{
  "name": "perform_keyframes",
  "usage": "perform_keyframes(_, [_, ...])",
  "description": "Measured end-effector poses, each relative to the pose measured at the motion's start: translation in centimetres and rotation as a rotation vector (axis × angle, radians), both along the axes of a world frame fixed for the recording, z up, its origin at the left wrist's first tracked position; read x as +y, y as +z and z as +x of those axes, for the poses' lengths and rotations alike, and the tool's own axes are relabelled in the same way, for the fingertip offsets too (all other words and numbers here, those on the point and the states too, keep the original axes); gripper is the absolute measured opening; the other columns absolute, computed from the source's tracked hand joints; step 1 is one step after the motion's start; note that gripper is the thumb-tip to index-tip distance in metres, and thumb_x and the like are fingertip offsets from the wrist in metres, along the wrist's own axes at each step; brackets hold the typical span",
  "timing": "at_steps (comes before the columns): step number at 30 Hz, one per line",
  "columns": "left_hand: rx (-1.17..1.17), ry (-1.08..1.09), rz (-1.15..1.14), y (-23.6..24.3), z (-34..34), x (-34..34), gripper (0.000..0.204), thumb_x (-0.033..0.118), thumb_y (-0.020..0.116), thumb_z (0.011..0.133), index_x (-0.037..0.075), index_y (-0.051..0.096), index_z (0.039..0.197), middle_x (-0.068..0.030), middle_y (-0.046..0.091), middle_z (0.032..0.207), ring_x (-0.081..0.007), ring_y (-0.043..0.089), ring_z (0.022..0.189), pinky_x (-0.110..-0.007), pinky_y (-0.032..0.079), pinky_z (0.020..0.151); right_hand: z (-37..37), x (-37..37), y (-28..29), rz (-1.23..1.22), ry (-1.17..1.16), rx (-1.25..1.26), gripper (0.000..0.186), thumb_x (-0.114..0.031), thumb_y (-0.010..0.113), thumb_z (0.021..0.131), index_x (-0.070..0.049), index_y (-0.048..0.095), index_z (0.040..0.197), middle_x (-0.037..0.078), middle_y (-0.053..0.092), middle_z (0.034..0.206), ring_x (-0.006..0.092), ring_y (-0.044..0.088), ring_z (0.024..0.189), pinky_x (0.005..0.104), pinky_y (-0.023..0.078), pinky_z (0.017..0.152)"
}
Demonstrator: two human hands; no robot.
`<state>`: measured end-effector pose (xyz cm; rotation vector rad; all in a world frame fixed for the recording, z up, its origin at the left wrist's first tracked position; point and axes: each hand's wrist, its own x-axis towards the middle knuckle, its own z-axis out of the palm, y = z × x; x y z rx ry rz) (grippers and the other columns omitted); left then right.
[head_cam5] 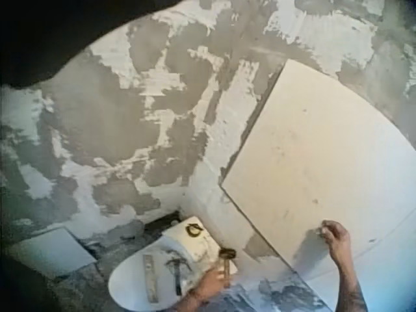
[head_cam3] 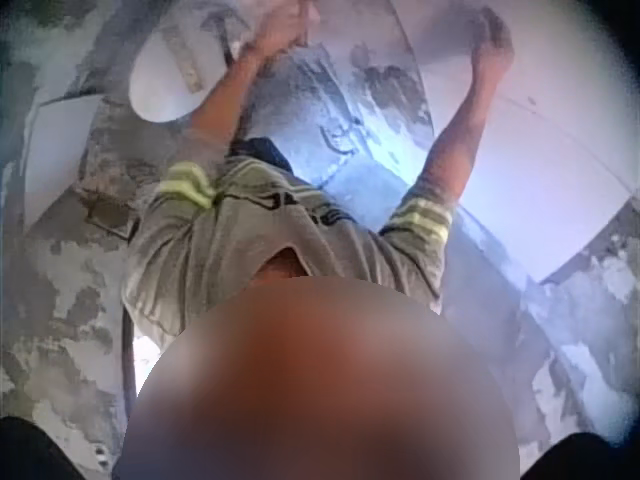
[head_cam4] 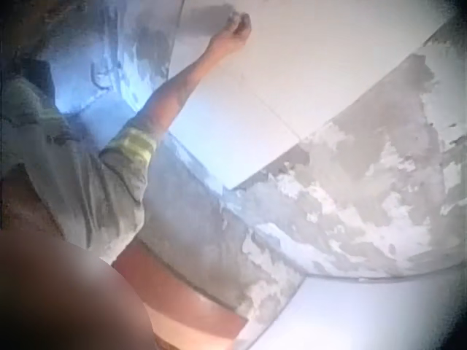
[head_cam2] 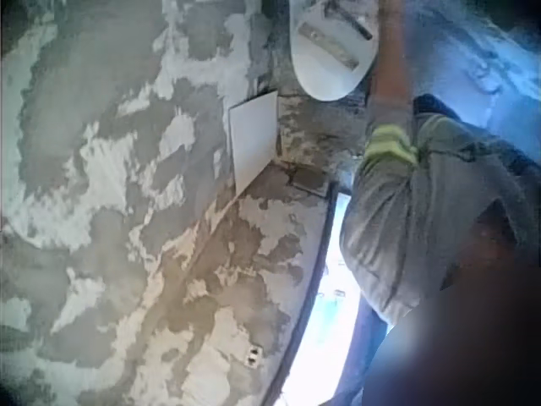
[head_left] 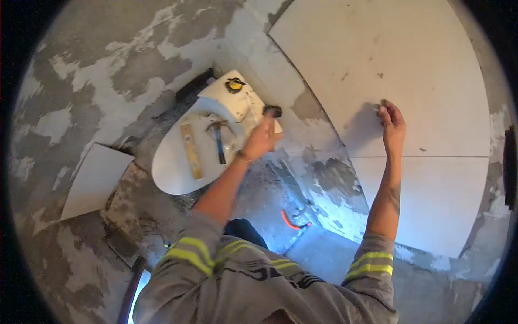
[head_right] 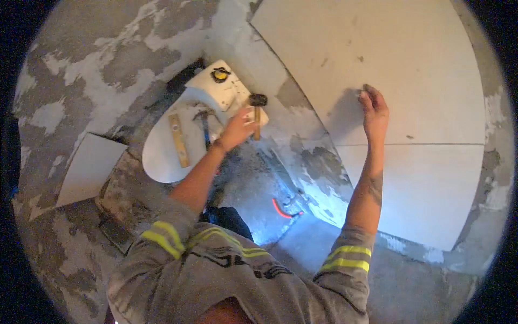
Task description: The person is applying adhesive and placing tiles on a bathroom wall.
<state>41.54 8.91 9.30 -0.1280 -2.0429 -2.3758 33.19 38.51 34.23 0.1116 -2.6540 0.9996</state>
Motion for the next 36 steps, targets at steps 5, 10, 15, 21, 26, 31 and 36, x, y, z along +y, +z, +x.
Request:
perform_keyframes(5, [-0.369, 0.205, -0.002, -10.1, 10.9, -7.3, 0.079, 0.020, 0.067, 0.088, 0.002, 0.019, 0.149, -0.0190, 0.056, 0.127, -0.0267, 0.064, 0.104, -0.033, 0.052, 0.086, -1.0, 0.7, 1.2, -0.088, 0.037, -0.171, 0.035, -0.025, 0.064, 0.093, -0.003, 0.062, 0.120, 0.004, 0.068, 0.102, 0.0113, 0.063, 0.091, 0.0250, 0.047, 0.076])
perform_keyframes(10, [-0.442, 0.526, -0.212, -17.8, 24.1, -13.6, 0.073, 0.016, 0.064, 0.091, 0.000, 0.022, 0.148, -0.0176, 0.057, 0.126, -0.0244, 0.062, 0.107, -0.033, 0.050, 0.089, -0.5, 0.9, 0.0, 0.016, 0.109, -0.072, 0.036, -0.025, 0.065, 0.092, -0.003, 0.062, 0.121, 0.003, 0.067, 0.104, 0.0107, 0.062, 0.091, 0.0247, 0.047, 0.075])
perform_keyframes(15, [-0.673, 0.801, -0.369, -23.5, 43.5, -14.0, 0.056, 0.021, 0.064, 0.091, -0.002, 0.041, 0.137, -0.0193, 0.061, 0.118, -0.0277, 0.061, 0.108, -0.040, 0.047, 0.095, -0.4, 1.8, -2.8, 0.064, 0.158, -0.029, 0.041, -0.025, 0.065, 0.092, -0.001, 0.059, 0.124, 0.009, 0.065, 0.112, 0.0150, 0.061, 0.097, 0.0274, 0.048, 0.083])
perform_keyframes(21, [-1.263, 1.058, 0.060, -31.2, 69.1, -6.9, 0.072, 0.031, 0.064, 0.089, 0.019, 0.024, 0.147, -0.0032, 0.058, 0.082, -0.0158, 0.055, 0.068, -0.031, 0.042, 0.051, -3.7, 8.3, -4.5, -0.167, 0.261, -0.242, 0.047, -0.026, 0.055, 0.096, 0.001, 0.049, 0.135, 0.017, 0.057, 0.129, 0.0255, 0.057, 0.118, 0.0382, 0.043, 0.101])
perform_keyframes(26, [-1.604, 1.346, 0.047, -28.4, 76.0, 6.0, 0.081, 0.037, 0.072, 0.082, 0.004, 0.032, 0.145, -0.0203, 0.062, 0.113, -0.0308, 0.062, 0.097, -0.044, 0.052, 0.077, -1.0, 5.2, -3.5, -0.080, 0.256, -0.190, 0.048, -0.028, 0.058, 0.096, 0.001, 0.050, 0.134, 0.017, 0.058, 0.127, 0.0253, 0.057, 0.118, 0.0364, 0.044, 0.099])
perform_keyframes(31, [-1.488, 1.424, 0.065, -27.9, 80.2, 8.8, 0.074, 0.035, 0.069, 0.082, -0.003, 0.041, 0.139, -0.0203, 0.068, 0.101, -0.0311, 0.064, 0.082, -0.039, 0.052, 0.076, -3.3, 8.6, -3.0, -0.099, 0.252, -0.239, 0.044, -0.026, 0.056, 0.096, -0.001, 0.052, 0.132, 0.015, 0.058, 0.129, 0.0239, 0.057, 0.116, 0.0336, 0.047, 0.096])
perform_keyframes(36, [-1.415, 1.182, -0.364, -27.0, 78.1, 2.9, 0.047, 0.024, 0.069, 0.080, 0.005, 0.061, 0.122, -0.0149, 0.067, 0.112, -0.0238, 0.067, 0.084, -0.037, 0.052, 0.069, 0.0, 6.1, -3.2, -0.107, 0.219, -0.090, 0.037, -0.025, 0.065, 0.090, -0.002, 0.062, 0.119, 0.006, 0.066, 0.108, 0.0166, 0.063, 0.093, 0.0289, 0.050, 0.080])
